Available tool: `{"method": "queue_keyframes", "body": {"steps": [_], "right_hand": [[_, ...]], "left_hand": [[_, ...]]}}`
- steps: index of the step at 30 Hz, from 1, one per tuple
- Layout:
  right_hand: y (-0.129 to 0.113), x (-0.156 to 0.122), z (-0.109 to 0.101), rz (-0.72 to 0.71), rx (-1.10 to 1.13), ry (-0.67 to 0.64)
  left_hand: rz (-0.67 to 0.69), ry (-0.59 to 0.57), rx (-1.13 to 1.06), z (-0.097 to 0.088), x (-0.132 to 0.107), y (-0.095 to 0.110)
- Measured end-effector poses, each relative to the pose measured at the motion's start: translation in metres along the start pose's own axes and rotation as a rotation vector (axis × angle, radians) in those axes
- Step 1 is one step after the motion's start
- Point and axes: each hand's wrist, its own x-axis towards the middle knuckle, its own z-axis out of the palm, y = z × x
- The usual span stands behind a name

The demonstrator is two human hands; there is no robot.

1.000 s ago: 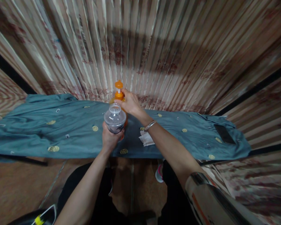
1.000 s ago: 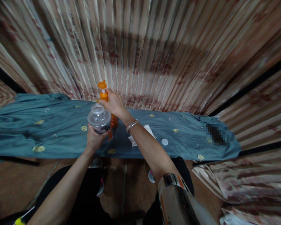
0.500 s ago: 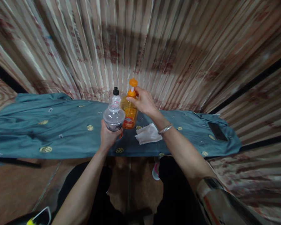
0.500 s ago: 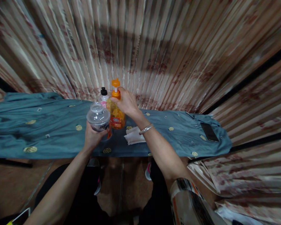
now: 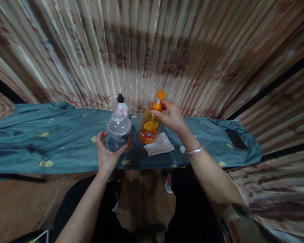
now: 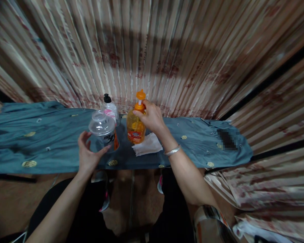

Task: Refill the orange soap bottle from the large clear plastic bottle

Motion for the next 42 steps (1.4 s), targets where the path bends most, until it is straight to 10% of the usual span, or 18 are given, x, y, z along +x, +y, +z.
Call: {"method": "queue_keyframes", "body": {"steps": [3,7,22,31,42], "right_hand": [[0.002,-0.006,-0.005,-0.007,-0.005,0.010],[0.002,-0.012,-0.012,-0.029,0.013,-0.032],[0.004,-0.040,-0.012,0.000,0.402,-0.140],[0.002,-0.050,0.009,0.102,0.450,0.087],[0.012,-0.048,0.005,-0.027,0.443,-0.033]], "left_hand": [[0.109,0.011,-0.047,-0.025,-0.014,0.011],[0.119,-0.301,-0.050,-0.028,-0.034,0.029],[-0.319,-0.600,-0.480,0.108,-0.034,0.000],[-0.440,-0.678,-0.564,0.110,-0.033,0.008],[-0.463,-0.662,-0.533,0.111,-0.032,0.003]]}}
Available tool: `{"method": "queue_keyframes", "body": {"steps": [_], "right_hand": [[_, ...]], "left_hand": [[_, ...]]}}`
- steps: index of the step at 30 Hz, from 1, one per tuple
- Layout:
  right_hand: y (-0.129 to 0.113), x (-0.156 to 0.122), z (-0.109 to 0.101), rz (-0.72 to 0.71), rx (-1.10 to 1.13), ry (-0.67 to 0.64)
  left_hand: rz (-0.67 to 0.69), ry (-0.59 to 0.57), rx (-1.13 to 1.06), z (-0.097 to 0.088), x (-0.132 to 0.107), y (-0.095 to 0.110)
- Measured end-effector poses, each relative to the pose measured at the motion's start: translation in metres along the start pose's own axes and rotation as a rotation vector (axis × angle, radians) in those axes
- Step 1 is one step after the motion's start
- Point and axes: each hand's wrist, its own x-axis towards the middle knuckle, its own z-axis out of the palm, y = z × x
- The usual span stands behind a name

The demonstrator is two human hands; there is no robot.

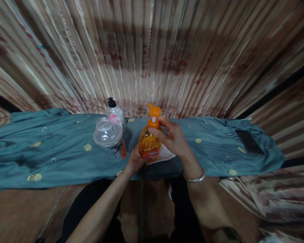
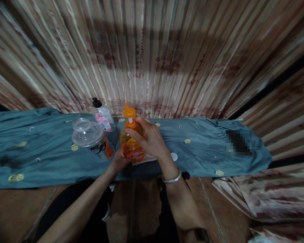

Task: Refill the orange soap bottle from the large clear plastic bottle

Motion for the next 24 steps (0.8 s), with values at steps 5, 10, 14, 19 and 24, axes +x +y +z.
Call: {"method": "queue_keyframes", "body": {"steps": [5,10,14,19,24], "right_hand": [[0.002,-0.002,0.003,0.031,0.018,0.176],[0.001,-0.002,-0.002,0.020,0.056,0.093],[-0.005,-0.003,-0.006,-0.017,-0.015,0.013],[-0.009,-0.002,-0.001,0.060,-0.125,0.130],[-0.006,-0.003,-0.005,0.013,-0.041,0.040]], "left_hand": [[-0.003,0.020,0.019,0.001,0.000,-0.002],[-0.004,0.025,0.024,0.002,0.000,-0.004],[0.007,0.031,0.027,0.002,-0.001,-0.003],[0.011,0.018,0.021,0.004,-0.002,-0.003],[0.011,0.033,0.022,0.004,-0.001,-0.005]]}}
